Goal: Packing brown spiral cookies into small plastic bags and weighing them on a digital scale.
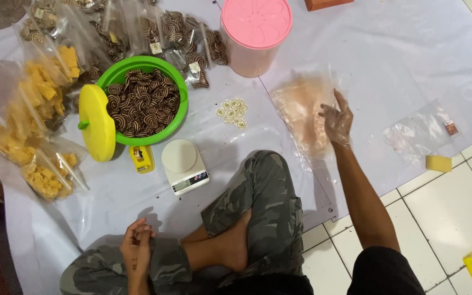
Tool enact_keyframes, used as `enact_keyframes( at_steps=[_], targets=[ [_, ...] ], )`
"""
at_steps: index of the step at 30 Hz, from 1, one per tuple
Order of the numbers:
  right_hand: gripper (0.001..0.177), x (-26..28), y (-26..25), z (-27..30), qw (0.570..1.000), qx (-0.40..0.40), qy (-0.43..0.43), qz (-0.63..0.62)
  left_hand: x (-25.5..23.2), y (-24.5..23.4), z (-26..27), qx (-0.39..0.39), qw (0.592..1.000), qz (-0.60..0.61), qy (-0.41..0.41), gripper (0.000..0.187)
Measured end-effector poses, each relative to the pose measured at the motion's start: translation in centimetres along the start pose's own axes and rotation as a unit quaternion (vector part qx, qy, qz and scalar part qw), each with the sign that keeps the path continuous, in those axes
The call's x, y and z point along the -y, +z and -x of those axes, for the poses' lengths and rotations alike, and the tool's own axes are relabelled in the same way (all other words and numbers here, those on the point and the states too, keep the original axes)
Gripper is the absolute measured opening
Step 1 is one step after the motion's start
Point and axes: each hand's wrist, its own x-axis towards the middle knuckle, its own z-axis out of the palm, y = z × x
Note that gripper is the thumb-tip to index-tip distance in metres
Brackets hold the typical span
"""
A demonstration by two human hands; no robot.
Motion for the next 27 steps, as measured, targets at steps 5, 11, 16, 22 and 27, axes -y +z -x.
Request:
enact_keyframes(
  at_steps=[5, 11, 16, 22, 27],
  targets=[
    [0.078, 8.0, 0.9, -0.8, 0.993, 0.015, 0.092, -0.073, 0.7, -0.2, -0.2, 0.012, 0.999, 0.038, -0.007, 0.030],
    [0.103, 17.0, 4.1, -0.1, 0.967, 0.132, 0.144, -0.166, 2.5, 2.3, -1.9, 0.121, 0.990, 0.055, 0.037, 0.041],
    [0.102, 26.1, 10.3, 2.4, 0.939, 0.243, 0.113, -0.217, -7.2, 9.0, -0.1, 0.283, 0.954, 0.078, 0.062, 0.051],
    [0.106, 28.7, 15.3, 6.8, 0.902, 0.355, 0.051, -0.241, -15.8, 12.2, -1.6, 0.256, 0.945, 0.146, 0.142, 0.060],
    [0.104, 29.4, 19.0, 10.8, 0.915, 0.307, 0.038, -0.258, -21.8, 10.0, -1.2, 0.279, 0.928, 0.166, 0.184, 0.022]
  ],
)
